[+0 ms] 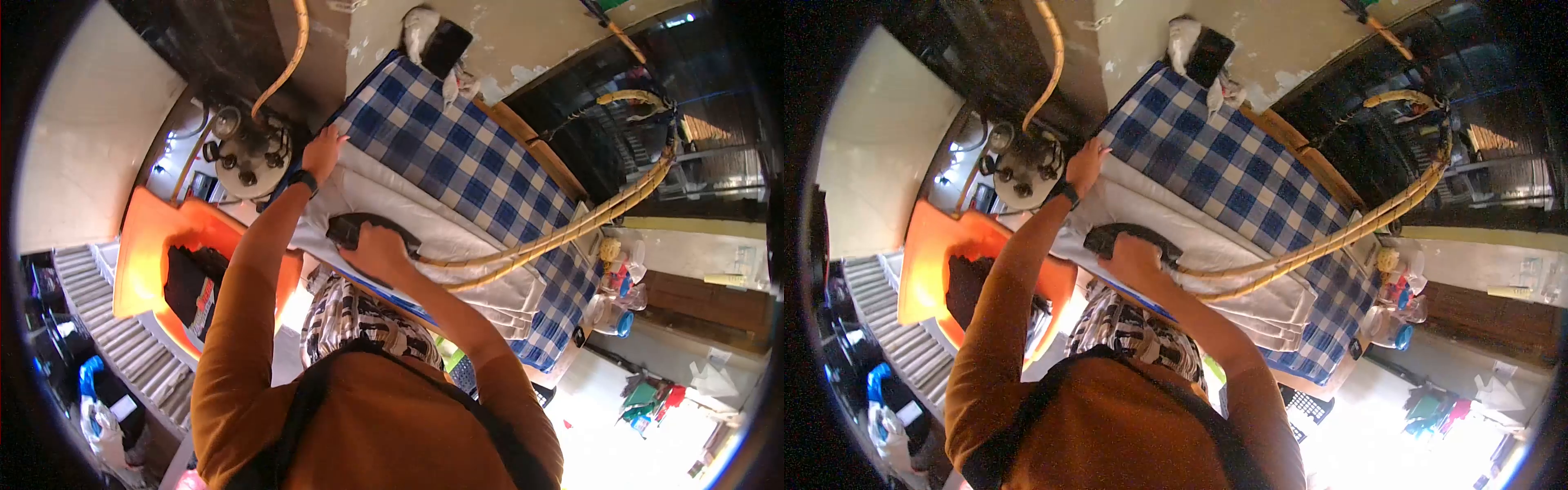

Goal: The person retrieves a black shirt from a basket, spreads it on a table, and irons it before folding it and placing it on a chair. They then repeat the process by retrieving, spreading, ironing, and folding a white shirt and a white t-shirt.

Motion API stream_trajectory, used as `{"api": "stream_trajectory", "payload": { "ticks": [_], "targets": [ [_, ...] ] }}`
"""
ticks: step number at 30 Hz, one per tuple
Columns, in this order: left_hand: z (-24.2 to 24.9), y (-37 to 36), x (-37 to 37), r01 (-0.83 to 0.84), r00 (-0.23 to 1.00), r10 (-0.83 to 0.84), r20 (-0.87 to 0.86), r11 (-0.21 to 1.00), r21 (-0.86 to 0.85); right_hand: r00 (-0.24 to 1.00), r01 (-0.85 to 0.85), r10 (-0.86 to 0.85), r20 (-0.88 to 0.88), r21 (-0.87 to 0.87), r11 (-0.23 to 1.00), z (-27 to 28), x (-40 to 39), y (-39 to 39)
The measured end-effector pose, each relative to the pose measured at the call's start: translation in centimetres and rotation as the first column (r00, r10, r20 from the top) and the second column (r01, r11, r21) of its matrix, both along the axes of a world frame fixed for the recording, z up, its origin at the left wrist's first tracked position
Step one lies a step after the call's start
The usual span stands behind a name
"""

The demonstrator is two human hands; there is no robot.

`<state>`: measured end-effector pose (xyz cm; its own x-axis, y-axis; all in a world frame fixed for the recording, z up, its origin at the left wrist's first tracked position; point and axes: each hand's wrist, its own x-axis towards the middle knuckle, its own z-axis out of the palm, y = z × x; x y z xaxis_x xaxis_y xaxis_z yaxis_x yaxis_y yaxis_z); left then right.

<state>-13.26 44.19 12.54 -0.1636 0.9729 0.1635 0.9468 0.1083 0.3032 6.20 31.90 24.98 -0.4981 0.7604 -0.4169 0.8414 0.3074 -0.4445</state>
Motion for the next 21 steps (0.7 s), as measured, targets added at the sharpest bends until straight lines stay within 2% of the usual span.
{"api": "stream_trajectory", "payload": {
  "ticks": [1,2,4,5,6,8,9,11,12,14,15,16,18,19,21],
  "targets": [
    [-0.3,-0.2,-0.4,0.077,0.997,-0.074,-0.029,0.989,0.123,1.000,0.004,-0.004,-0.004,0.005,1.000,0.0,-0.1,-0.3],
    [-0.5,0.3,-0.6,0.098,0.995,-0.095,-0.030,0.986,0.138,1.000,0.025,-0.025,-0.004,0.020,0.999,0.0,0.3,0.5],
    [-1.0,0.0,-0.4,0.093,0.995,-0.099,0.014,0.971,0.221,0.992,-0.112,0.108,-0.066,-0.058,0.992,0.0,2.2,0.9],
    [-1.2,0.2,-0.6,0.113,0.993,-0.120,0.019,0.968,0.224,0.976,-0.178,0.175,-0.132,-0.012,0.984,-2.0,3.5,1.0],
    [-1.5,0.1,-0.7,0.107,0.994,-0.110,-0.002,0.969,0.222,0.980,-0.155,0.152,-0.126,-0.015,0.988,-1.9,4.0,0.6],
    [-1.4,0.3,-0.5,0.119,0.993,-0.119,-0.016,0.964,0.239,0.969,0.027,-0.094,-0.229,-0.278,0.960,-1.3,4.9,0.8],
    [-0.9,0.1,-0.4,0.105,0.992,-0.118,0.038,0.964,0.243,0.969,0.045,-0.107,-0.223,-0.267,0.963,-0.8,5.3,1.1],
    [-1.1,-0.3,-0.5,0.073,0.990,-0.095,0.107,0.978,0.194,0.966,0.223,-0.236,-0.108,-0.121,0.967,0.8,5.9,1.0],
    [-1.2,-0.4,-0.5,0.082,0.989,-0.104,0.109,0.979,0.189,0.952,0.279,-0.290,-0.103,-0.106,0.954,2.0,6.5,1.6],
    [-1.2,-0.3,-0.4,0.055,0.986,-0.086,0.142,0.976,0.209,0.922,0.382,-0.382,-0.064,-0.013,0.924,0.2,9.2,2.9],
    [-1.4,-0.1,-0.7,0.107,0.990,-0.126,0.070,0.968,0.227,0.900,0.427,-0.429,-0.075,-0.043,0.903,-0.6,11.4,3.8],
    [-1.3,0.3,-0.5,0.109,0.989,-0.127,0.070,0.969,0.224,0.880,0.462,-0.468,-0.084,-0.075,0.884,-1.4,13.8,4.9],
    [-1.4,-0.1,-0.4,0.091,0.993,-0.070,-0.097,0.966,0.240,0.768,0.637,-0.640,-0.023,-0.082,0.767,-2.6,17.3,6.2],
    [-1.6,-0.3,-0.5,0.089,0.993,-0.068,-0.098,0.969,0.230,0.732,0.673,-0.679,-0.049,-0.105,0.732,-1.2,18.4,6.5],
    [-1.7,0.2,-0.3,0.099,0.993,-0.073,-0.094,0.942,0.319,0.691,0.709,-0.719,-0.079,-0.123,0.695,1.6,19.0,6.2]
  ]
}}
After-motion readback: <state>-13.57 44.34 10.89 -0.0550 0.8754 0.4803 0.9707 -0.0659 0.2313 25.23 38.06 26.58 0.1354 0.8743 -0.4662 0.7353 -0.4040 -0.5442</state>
